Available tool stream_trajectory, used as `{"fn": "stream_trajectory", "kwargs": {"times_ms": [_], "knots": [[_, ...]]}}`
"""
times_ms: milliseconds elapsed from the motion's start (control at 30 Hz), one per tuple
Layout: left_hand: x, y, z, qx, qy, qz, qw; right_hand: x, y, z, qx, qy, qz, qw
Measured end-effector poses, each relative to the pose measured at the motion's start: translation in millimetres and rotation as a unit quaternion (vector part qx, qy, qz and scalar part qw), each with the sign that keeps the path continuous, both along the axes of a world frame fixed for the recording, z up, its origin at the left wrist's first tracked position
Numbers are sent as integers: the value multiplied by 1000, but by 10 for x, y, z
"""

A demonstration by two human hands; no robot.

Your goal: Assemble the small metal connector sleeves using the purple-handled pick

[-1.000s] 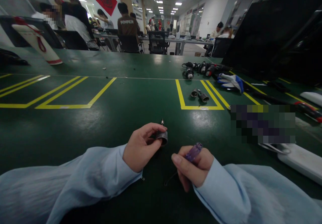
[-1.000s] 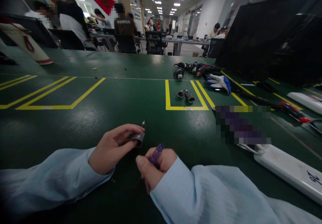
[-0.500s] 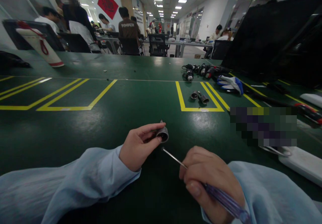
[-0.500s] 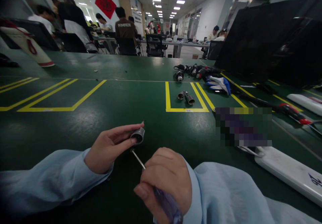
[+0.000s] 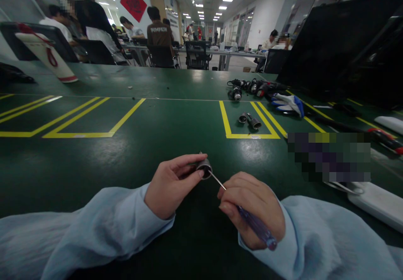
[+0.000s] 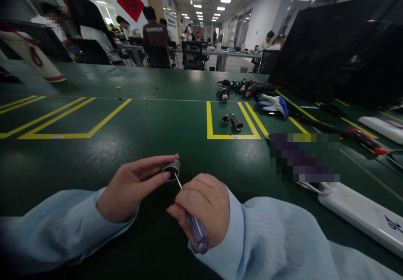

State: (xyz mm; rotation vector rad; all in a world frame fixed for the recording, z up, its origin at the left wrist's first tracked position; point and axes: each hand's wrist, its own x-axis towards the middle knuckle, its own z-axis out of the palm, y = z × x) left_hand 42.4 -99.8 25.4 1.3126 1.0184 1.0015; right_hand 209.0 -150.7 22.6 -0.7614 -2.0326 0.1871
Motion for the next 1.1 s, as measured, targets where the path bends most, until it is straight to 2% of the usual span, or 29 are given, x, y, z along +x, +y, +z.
{"fn": "stream_trajectory", "kwargs": {"times_ms": [233,467,767,1100], "knots": [[9,5,-9,14,16,0,1000,-18,-23,-3,23,-23,-27,999],[30,18,12,25,31,4,999,-30,-27,-21,29,-29,-19,999],[10,19,-13,30,37,12,999,-5,-48,-39,3,-37,-13,999],[23,17,9,15,30,16,999,-21,-46,-19,24,-42,-13,999]]}}
